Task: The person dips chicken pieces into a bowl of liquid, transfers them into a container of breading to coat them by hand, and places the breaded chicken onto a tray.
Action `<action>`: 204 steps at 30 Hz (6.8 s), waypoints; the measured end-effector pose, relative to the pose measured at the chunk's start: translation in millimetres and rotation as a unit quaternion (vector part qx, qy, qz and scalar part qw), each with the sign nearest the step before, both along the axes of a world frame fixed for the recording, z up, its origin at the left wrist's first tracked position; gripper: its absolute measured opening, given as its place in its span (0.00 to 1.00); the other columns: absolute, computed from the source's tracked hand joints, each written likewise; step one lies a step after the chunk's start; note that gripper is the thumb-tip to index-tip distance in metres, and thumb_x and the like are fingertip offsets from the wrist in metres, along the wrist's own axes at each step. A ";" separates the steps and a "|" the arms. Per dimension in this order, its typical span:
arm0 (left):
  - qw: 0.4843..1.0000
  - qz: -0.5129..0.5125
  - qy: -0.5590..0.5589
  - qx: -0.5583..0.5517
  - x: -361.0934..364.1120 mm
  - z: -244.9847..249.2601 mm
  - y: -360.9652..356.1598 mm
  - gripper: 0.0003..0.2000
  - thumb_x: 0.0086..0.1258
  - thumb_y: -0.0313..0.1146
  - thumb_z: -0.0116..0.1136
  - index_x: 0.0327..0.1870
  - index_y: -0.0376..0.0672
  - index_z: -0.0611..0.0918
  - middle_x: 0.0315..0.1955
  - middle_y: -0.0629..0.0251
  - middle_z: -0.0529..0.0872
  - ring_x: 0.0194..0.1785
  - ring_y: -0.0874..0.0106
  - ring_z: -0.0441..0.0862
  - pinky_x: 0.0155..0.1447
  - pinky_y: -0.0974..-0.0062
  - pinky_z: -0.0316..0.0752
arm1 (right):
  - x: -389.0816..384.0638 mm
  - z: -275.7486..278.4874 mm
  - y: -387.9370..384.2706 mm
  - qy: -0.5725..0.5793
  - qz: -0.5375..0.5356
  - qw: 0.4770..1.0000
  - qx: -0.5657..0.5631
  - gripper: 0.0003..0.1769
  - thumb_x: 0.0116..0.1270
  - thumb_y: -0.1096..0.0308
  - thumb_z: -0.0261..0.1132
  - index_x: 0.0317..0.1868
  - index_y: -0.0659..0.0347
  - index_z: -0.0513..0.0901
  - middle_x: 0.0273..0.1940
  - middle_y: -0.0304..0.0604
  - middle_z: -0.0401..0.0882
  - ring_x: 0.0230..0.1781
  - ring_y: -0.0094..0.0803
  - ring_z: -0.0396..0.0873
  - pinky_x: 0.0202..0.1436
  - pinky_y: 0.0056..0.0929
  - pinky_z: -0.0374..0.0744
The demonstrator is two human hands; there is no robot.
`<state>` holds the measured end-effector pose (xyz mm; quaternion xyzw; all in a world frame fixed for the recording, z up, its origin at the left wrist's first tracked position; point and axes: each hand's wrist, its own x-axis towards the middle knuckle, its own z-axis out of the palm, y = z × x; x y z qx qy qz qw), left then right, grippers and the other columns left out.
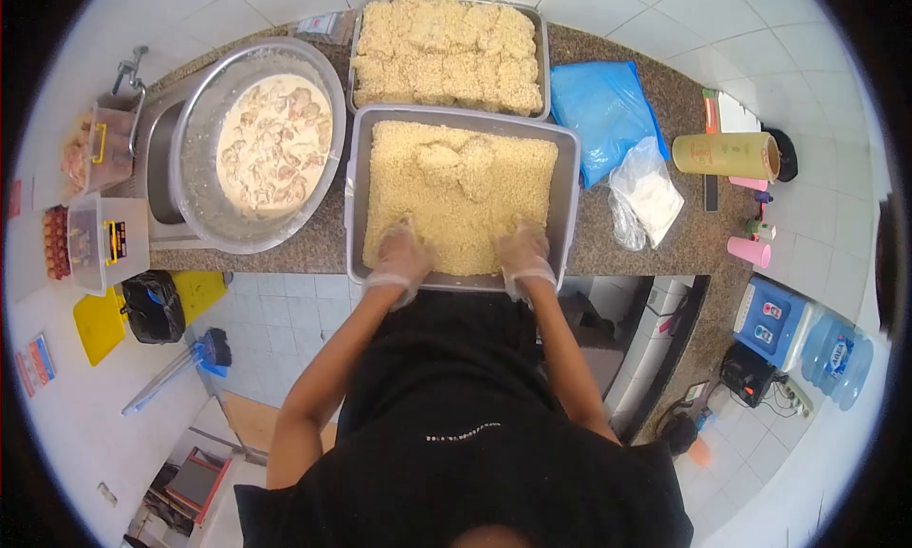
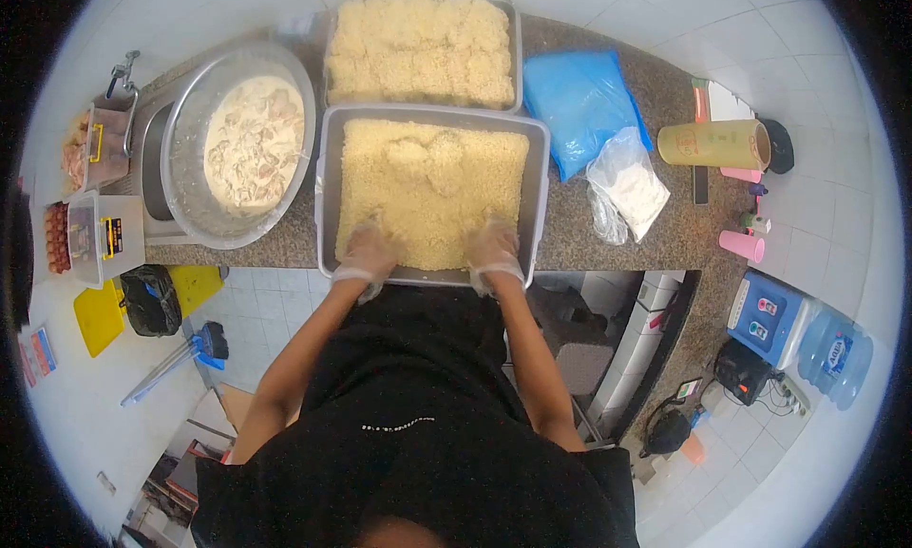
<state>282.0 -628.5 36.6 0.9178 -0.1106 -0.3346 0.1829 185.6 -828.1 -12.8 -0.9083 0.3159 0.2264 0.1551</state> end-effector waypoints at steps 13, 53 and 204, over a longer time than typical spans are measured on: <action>0.930 -0.153 -0.302 -0.140 64.2 -88.5 -46.3 0.20 0.62 0.41 0.53 0.48 0.33 0.79 0.50 0.42 0.79 0.55 0.48 0.76 0.65 0.55 0.65 | 116.3 -7.3 16.4 -0.154 0.221 0.963 0.025 0.23 0.58 0.56 0.60 0.49 0.64 0.80 0.49 0.57 0.78 0.52 0.51 0.75 0.61 0.45 0.68; 0.957 -0.139 -0.158 -0.197 90.4 17.3 -5.4 0.19 0.53 0.33 0.67 0.47 0.36 0.81 0.38 0.45 0.82 0.47 0.51 0.79 0.54 0.60 0.74 | 80.5 100.8 -27.5 -0.336 0.109 0.931 0.089 0.29 0.56 0.67 0.62 0.61 0.52 0.73 0.37 0.53 0.80 0.38 0.51 0.78 0.47 0.45 0.75; 0.984 0.098 -0.130 0.066 157.5 6.6 246.6 0.13 0.57 0.36 0.56 0.37 0.39 0.86 0.36 0.49 0.86 0.43 0.55 0.85 0.49 0.62 0.79 | 316.7 6.0 275.0 -0.126 0.545 0.829 -0.013 0.16 0.54 0.56 0.67 0.34 0.62 0.85 0.36 0.53 0.84 0.40 0.48 0.83 0.42 0.41 0.81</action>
